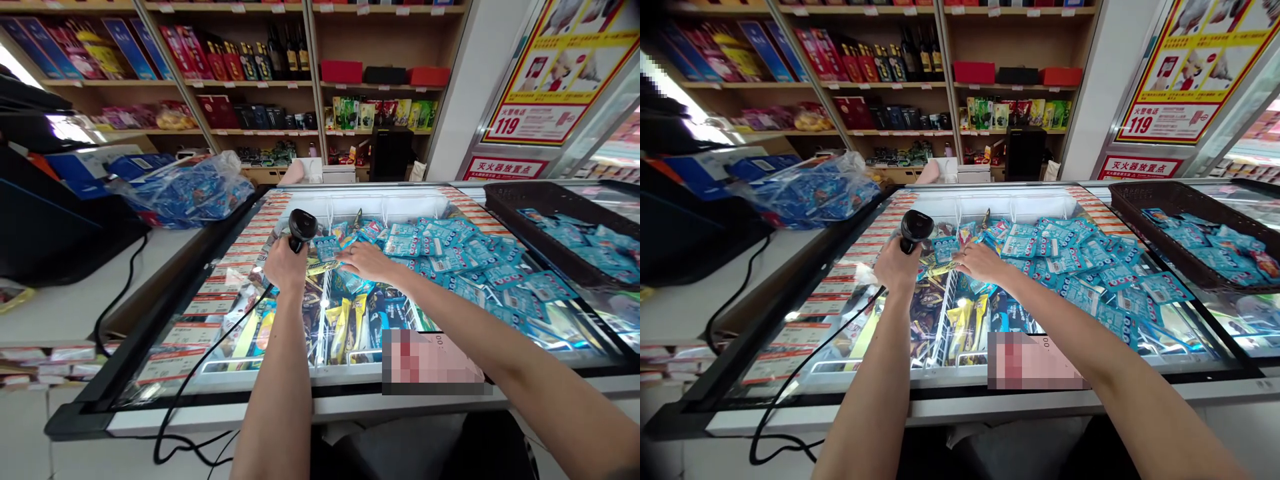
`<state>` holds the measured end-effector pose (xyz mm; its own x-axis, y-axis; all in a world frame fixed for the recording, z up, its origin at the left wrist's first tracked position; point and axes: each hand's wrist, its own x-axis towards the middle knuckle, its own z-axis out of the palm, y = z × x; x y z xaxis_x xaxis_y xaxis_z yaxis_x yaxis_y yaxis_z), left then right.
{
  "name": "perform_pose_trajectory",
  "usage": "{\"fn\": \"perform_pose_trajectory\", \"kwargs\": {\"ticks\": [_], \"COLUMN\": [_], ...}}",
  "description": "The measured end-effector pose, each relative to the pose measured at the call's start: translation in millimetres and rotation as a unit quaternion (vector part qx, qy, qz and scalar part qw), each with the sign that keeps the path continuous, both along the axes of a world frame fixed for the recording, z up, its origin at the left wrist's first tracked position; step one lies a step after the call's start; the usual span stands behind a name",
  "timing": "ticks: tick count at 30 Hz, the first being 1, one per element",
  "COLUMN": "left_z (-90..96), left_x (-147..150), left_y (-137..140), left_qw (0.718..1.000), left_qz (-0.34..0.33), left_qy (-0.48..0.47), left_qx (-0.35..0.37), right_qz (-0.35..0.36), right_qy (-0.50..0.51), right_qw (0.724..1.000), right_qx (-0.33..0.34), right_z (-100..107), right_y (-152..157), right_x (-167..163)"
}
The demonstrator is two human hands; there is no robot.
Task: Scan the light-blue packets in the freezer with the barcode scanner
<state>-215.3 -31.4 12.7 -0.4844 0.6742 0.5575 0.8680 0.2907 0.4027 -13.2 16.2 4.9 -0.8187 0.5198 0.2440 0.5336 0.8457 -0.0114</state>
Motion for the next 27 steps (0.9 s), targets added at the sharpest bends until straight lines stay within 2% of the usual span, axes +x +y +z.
{"fn": "perform_pose_trajectory", "kwargs": {"ticks": [4,10,14,17,19,23,27], "left_z": [0.7,3.8,4.0,3.8,4.3,6.7,7.7], "left_x": [0.3,2.8,4.6,6.2,8.6,20.6,40.9], "left_y": [-0.4,-3.1,-3.0,-2.3,-2.1,-2.8,-5.3], "left_qw": [1.0,0.999,0.999,0.999,0.999,0.995,0.98], "left_qz": [0.003,-0.024,-0.021,-0.018,-0.024,-0.083,-0.176], "left_qy": [-0.007,-0.024,-0.007,0.004,0.011,0.035,0.084], "left_qx": [-0.004,-0.03,-0.025,-0.027,-0.031,-0.036,-0.034], "right_qz": [-0.045,-0.193,-0.206,-0.219,-0.245,-0.295,-0.296], "right_qy": [0.008,0.101,0.054,0.067,0.118,0.266,0.403], "right_qw": [0.999,0.976,0.977,0.972,0.959,0.908,0.858], "right_qx": [-0.012,0.0,-0.034,-0.051,-0.082,-0.133,-0.117], "right_z": [6.9,5.9,2.8,3.5,5.7,11.5,10.0], "right_y": [-6.2,13.1,27.2,31.8,33.5,37.8,39.2], "right_x": [0.9,-15.1,-21.2,-15.1,-3.5,41.0,103.0]}}
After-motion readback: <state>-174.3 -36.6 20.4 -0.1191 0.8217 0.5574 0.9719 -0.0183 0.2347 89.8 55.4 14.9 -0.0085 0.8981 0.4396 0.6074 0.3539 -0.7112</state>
